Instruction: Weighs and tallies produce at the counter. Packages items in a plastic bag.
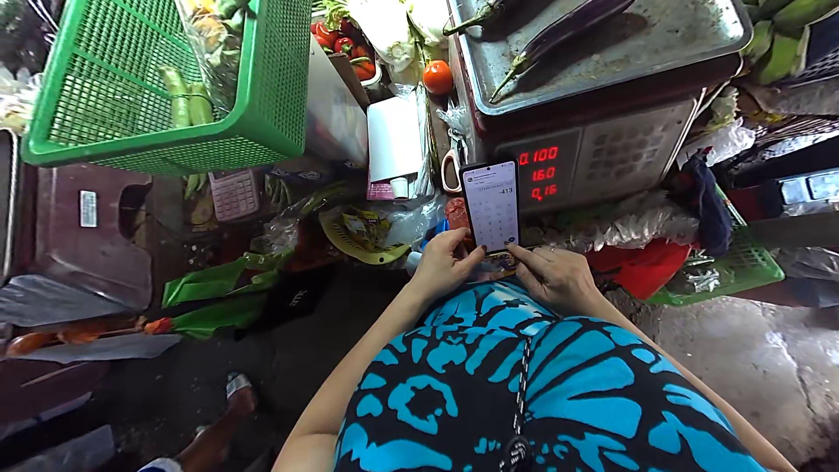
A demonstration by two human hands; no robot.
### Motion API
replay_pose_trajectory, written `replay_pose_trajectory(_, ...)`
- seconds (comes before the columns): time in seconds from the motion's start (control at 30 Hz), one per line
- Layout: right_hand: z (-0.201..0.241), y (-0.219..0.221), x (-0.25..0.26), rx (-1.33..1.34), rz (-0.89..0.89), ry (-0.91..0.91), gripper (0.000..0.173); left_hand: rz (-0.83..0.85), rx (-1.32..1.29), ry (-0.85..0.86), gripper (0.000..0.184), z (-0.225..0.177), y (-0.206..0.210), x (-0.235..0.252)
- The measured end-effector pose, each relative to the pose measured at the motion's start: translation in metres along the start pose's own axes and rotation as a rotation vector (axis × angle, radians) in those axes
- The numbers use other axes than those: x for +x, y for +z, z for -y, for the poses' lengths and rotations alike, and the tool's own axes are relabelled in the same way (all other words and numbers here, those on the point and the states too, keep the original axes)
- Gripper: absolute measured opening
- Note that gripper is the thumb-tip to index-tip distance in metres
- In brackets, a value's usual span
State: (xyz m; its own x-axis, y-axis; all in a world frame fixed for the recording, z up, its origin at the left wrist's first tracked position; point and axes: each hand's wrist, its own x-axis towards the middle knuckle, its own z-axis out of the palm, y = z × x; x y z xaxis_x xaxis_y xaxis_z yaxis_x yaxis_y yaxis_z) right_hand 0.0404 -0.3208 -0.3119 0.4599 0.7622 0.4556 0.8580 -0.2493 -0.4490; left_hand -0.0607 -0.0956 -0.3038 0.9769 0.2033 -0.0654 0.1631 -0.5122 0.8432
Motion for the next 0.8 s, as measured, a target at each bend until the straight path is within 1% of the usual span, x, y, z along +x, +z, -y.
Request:
replay_pose_trajectory(0.2, -0.0009, 0.0029, -0.0018, -0.002, -0.008, 0.006, 0.036, 0.003, 0.016, 0.018, 0.028, 0.0012, 0.0001, 0.0013)
replay_pose_trajectory(0.47, -0.0004, 0.0014, -0.0004, -0.004, -0.028, -0.003, 0.036, 0.026, 0.005, -0.035, 0.031, -0.0020, -0.0015, 0.0036)
replay_pose_trajectory(0.63, -0.0027, 0.0032, -0.0033, -0.063, -0.046, 0.026, 0.035, 0.024, 0.012, -0.028, 0.031, -0.0012, -0.0016, 0.0037)
replay_pose_trajectory(0.8, -0.0021, 0.0037, -0.0029, -0.044, -0.068, 0.013, 0.036, 0.032, 0.011, -0.031, 0.033, -0.0017, -0.0026, 0.0042)
